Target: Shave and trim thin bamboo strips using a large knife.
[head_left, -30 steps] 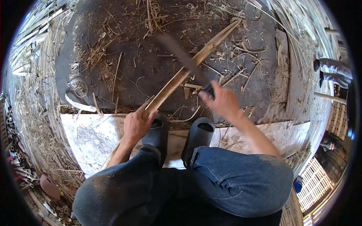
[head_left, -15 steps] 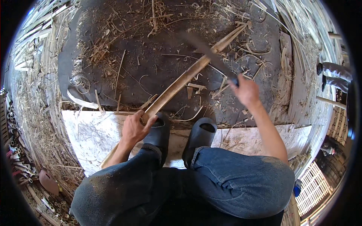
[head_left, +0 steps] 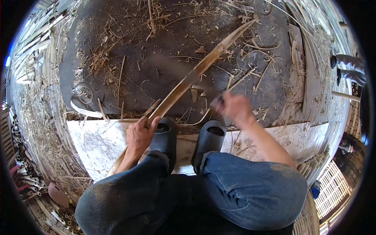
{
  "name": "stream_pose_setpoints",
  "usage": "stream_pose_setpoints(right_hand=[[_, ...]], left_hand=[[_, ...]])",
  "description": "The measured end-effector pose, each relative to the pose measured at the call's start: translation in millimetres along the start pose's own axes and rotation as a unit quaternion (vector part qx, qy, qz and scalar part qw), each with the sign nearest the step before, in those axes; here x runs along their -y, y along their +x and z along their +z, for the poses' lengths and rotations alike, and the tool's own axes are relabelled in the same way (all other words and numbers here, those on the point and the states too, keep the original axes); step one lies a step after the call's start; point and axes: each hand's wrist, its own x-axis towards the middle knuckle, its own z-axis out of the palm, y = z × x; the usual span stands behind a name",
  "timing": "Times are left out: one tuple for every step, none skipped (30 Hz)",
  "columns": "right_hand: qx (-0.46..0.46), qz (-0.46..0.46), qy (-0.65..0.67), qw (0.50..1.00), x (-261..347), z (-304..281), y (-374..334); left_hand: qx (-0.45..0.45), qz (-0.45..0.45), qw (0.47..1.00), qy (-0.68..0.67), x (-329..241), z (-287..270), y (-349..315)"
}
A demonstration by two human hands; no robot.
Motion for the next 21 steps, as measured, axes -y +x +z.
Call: stream_pose_setpoints(right_hand=[[-0.008, 0.085, -0.005, 0.996, -30.1, -10.4, 14.6], [-0.015, 0.170, -0.013, 0.985, -58.8, -21.8, 23.2], [-0.072, 0.166, -0.064, 0.981, -85.3, -16.7, 11.8], [-0.134, 0.148, -0.102, 0.975, -98.1, -8.5, 12.2], [-0.132, 0.142, -0.099, 0.976, -79.3, -21.2, 18.6], [-0.079, 0.172, -0.024, 0.982, -59.4, -34.1, 24.8], [-0.028, 0.199, 0.048, 0.978, -39.5, -52.4, 30.7], [-0.029, 0.197, 0.044, 0.979, -30.4, -59.6, 29.8], [-0.051, 0.188, 0.066, 0.979, -22.3, -64.5, 26.6], [-0.075, 0.182, 0.092, 0.976, -15.6, -65.0, 23.0], [-0.101, 0.171, 0.071, 0.977, -13.0, -62.7, 20.3], [-0.102, 0.173, 0.072, 0.977, -13.4, -57.1, 17.4], [-0.110, 0.169, 0.062, 0.977, -13.6, -51.2, 14.2], [-0.118, 0.166, 0.052, 0.978, -13.9, -46.6, 12.6], [-0.118, 0.167, 0.054, 0.977, -14.5, -42.9, 12.7], [-0.104, 0.167, 0.052, 0.979, -13.7, -42.3, 13.6], [-0.090, 0.168, 0.049, 0.981, -12.8, -41.9, 14.7], [-0.089, 0.167, 0.050, 0.981, -10.1, -41.5, 16.7], [-0.058, 0.177, 0.051, 0.981, -8.1, -42.9, 19.0], [-0.028, 0.188, 0.053, 0.980, -8.5, -44.7, 20.5], [-0.028, 0.190, 0.049, 0.980, -13.1, -41.6, 21.5]], left_hand=[[0.017, -0.013, 0.999, -0.028, 2.1, 0.4, -2.6], [0.033, -0.026, 0.997, -0.059, 1.1, 1.3, -4.5], [0.015, 0.017, 1.000, -0.012, -19.5, 18.6, 4.1], [0.011, 0.017, 1.000, -0.013, -24.8, 14.5, 14.0], [0.037, -0.019, 0.999, -0.014, -22.8, 6.3, 18.7], [0.062, -0.055, 0.996, -0.015, -18.2, 0.8, 19.4], [0.025, -0.039, 0.999, -0.003, -14.1, -5.0, 16.6], [0.024, -0.040, 0.999, -0.008, -11.3, -3.0, 14.7], [-0.008, -0.013, 1.000, -0.010, -8.1, 0.6, 10.9], [-0.040, 0.018, 0.999, -0.009, -1.9, 2.5, 9.0], [-0.062, 0.028, 0.998, 0.003, 3.6, 4.2, 6.9], [-0.062, 0.030, 0.998, 0.004, 9.9, 7.6, 3.2], [-0.075, 0.025, 0.997, -0.020, 11.3, 7.0, -1.2], [-0.089, 0.019, 0.995, -0.043, 12.7, 6.5, -2.8], [-0.039, -0.012, 0.999, -0.031, 15.0, 3.8, -4.7], [-0.039, -0.014, 0.999, -0.030, 14.7, 4.6, -6.8], [-0.038, -0.023, 0.999, -0.025, 15.3, 6.4, -9.3], [-0.037, -0.032, 0.999, -0.021, 15.9, 8.7, -11.4], [-0.036, -0.030, 0.999, -0.024, 14.6, 12.7, -11.3], [-0.039, -0.023, 0.999, -0.009, 13.0, 17.2, -10.8], [-0.042, -0.016, 0.999, 0.004, 10.6, 21.1, -10.2]])
